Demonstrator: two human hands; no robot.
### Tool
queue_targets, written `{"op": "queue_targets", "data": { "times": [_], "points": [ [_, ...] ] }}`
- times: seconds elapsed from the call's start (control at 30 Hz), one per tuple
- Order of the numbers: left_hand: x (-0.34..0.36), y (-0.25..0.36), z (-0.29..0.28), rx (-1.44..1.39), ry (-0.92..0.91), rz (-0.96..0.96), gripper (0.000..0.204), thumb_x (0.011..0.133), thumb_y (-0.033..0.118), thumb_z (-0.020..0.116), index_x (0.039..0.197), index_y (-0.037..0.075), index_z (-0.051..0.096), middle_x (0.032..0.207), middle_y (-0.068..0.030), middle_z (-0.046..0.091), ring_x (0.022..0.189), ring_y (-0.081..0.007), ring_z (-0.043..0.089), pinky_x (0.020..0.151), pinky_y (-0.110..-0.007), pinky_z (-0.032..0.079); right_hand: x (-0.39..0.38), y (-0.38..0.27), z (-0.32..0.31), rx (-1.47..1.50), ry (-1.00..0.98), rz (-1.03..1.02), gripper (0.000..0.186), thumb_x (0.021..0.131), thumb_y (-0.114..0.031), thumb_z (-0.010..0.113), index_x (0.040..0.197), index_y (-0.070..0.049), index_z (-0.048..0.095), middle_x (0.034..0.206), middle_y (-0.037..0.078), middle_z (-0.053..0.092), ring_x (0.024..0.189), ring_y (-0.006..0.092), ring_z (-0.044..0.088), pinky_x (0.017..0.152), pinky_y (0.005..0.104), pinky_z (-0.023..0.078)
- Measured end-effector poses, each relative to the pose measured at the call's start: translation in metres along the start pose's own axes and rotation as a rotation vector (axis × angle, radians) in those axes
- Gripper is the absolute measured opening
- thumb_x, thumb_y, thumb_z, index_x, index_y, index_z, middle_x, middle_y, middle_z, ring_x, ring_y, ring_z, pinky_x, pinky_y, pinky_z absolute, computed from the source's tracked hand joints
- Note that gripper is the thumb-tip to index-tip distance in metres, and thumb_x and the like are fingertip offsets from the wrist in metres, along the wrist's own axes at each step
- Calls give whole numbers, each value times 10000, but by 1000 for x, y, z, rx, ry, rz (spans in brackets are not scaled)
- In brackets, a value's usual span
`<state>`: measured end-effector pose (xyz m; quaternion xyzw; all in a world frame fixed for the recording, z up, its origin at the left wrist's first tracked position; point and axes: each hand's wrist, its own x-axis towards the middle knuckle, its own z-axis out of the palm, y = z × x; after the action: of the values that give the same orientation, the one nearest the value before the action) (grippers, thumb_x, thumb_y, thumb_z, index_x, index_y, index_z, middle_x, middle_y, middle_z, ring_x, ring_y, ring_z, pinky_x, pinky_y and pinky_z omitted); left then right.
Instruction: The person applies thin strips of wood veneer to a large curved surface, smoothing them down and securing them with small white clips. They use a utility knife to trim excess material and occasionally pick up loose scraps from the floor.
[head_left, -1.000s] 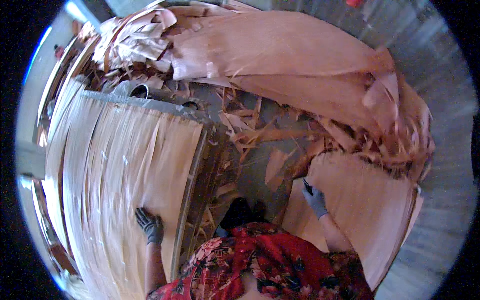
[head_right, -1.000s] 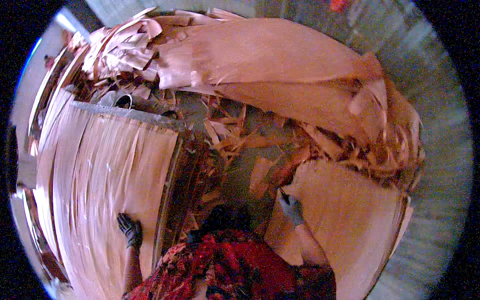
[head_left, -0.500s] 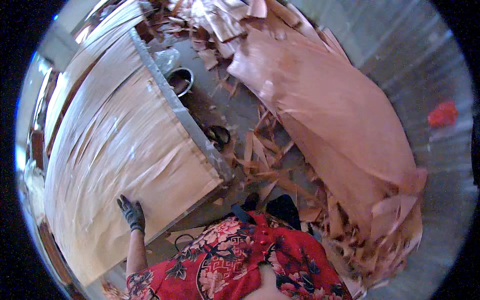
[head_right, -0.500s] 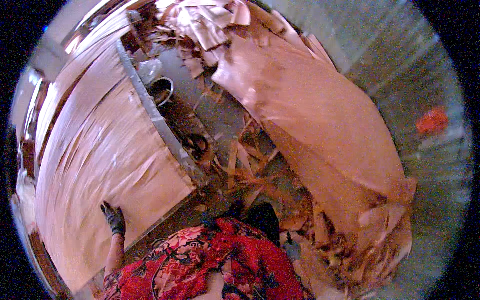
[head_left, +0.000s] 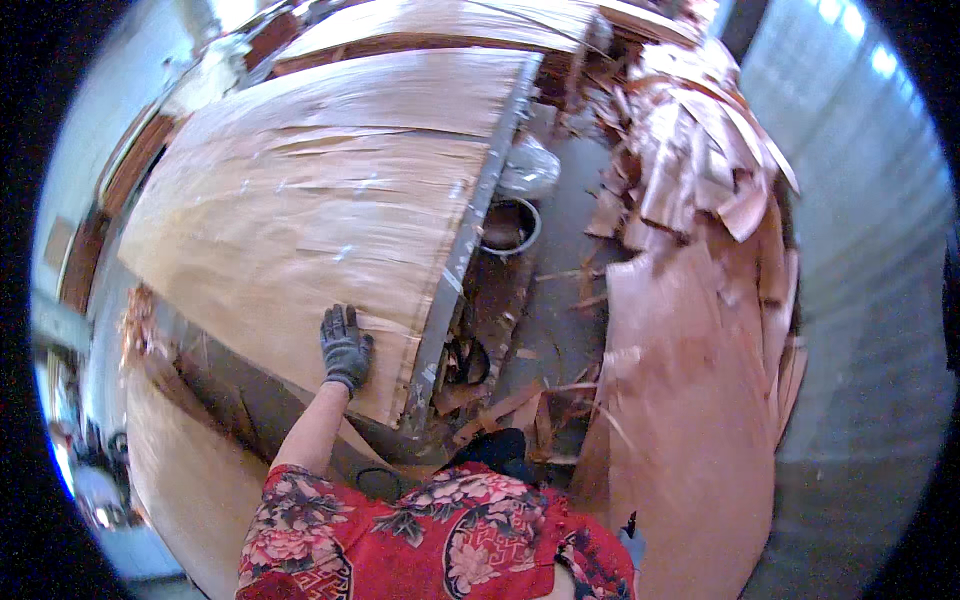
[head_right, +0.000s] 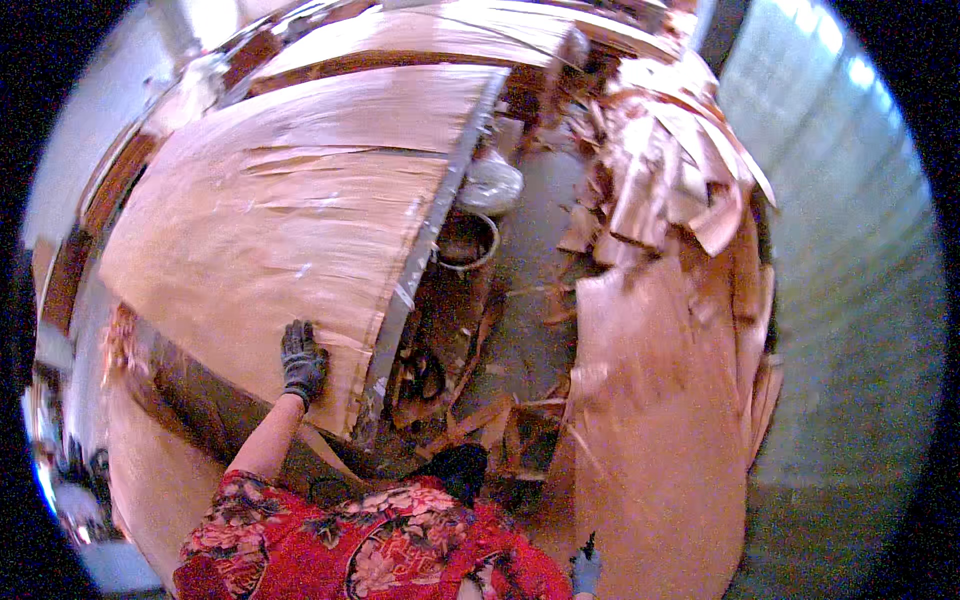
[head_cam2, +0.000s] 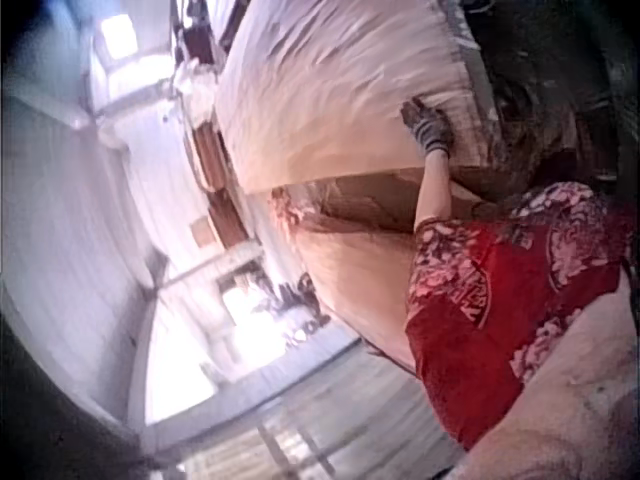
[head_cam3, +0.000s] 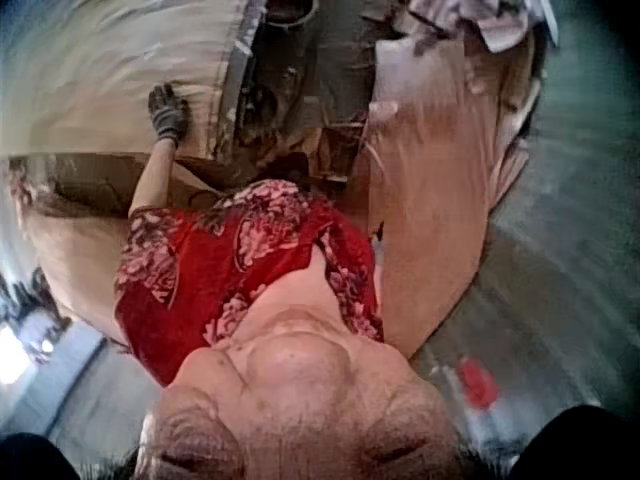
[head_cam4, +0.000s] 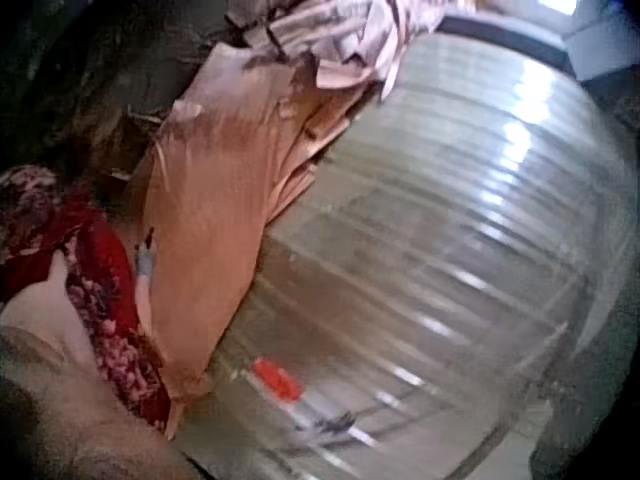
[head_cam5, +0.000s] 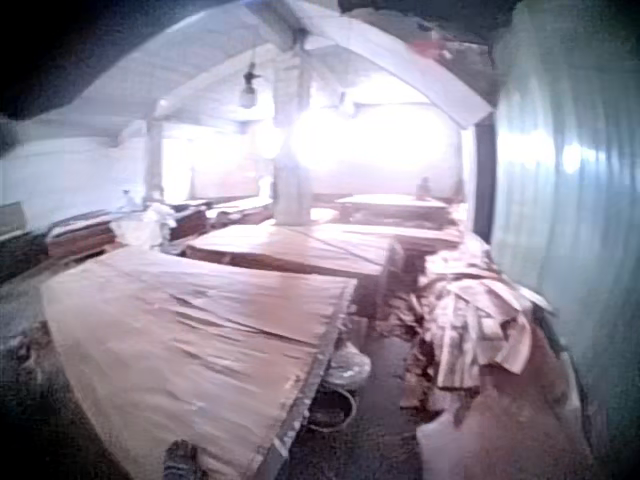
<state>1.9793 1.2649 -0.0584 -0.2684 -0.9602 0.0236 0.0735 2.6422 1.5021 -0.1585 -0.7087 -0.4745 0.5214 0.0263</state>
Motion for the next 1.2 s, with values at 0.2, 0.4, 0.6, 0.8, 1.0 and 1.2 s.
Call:
{"op": "queue_targets", "data": {
  "times": [0.2, 0.4, 0.6, 0.8, 1.0, 1.2],
  "points": [
    [-1, 16, -20, -134, 29, 5, 676, 799, 299, 478, 1387, 50, 257, 1438, -230, 198, 1332, -399, 169, 1092, -495, 112, 127, -173, -18, -232, -120, -412, 198, 839, -133, 548, 997, -16, 569, 672, 65, 588, 463, 110, 487, 442, 244, 414],
    [-5, 18, -31, -173, -78, -44, 738, 740, 310, 524, 1384, 61, 262, 1436, -233, 195, 1326, -419, 169, 1090, -498, 122, 170, -369, 100, -299, -384, -780, 228, 852, -111, 539, 1042, 13, 554, 854, 72, 634, 674, 138, 576, 594, 269, 476],
    [5, 14, -30, -104, -118, -38, 767, 737, 320, 530, 1391, 47, 236, 1434, -237, 196, 1323, -416, 181, 1094, -502, 115, 123, -570, 225, -540, -648, -1287, 300, 834, -72, 528, 1123, 7, 534, 1018, 204, 601, 927, 298, 601, 814, 351, 465],
    [22, 46, -37, -198, -167, -511, 745, 763, 251, 583, 1387, 17, 249, 1440, -232, 191, 1348, -380, 137, 1108, -448, 109, 53, -709, 349, -752, -833, -1830, 379, 739, -188, 613, 1097, -98, 524, 913, 158, 576, 763, 360, 600, 613, 422, 504],
    [96, 142, -38, 8, -276, -967, 735, 841, 287, 557, 1382, -54, 194, 1464, -236, 105, 1369, -353, 38, 1115, -402, 64, 37, -770, 493, -722, -1005, -2223, 162, 762, -146, 561, 922, -133, 577, 818, 90, 591, 755, 297, 610, 592, 411, 486],
    [71, 149, -19, 30, -403, -958, 787, 858, 312, 511, 1418, -10, 62, 1465, -246, 31, 1359, -383, 26, 1105, -452, 44, 28, -765, 588, -755, -1089, -2375, 191, 736, -222, 594, 920, -171, 592, 885, 66, 587, 835, 262, 590, 660, 380, 470]
  ]
}}
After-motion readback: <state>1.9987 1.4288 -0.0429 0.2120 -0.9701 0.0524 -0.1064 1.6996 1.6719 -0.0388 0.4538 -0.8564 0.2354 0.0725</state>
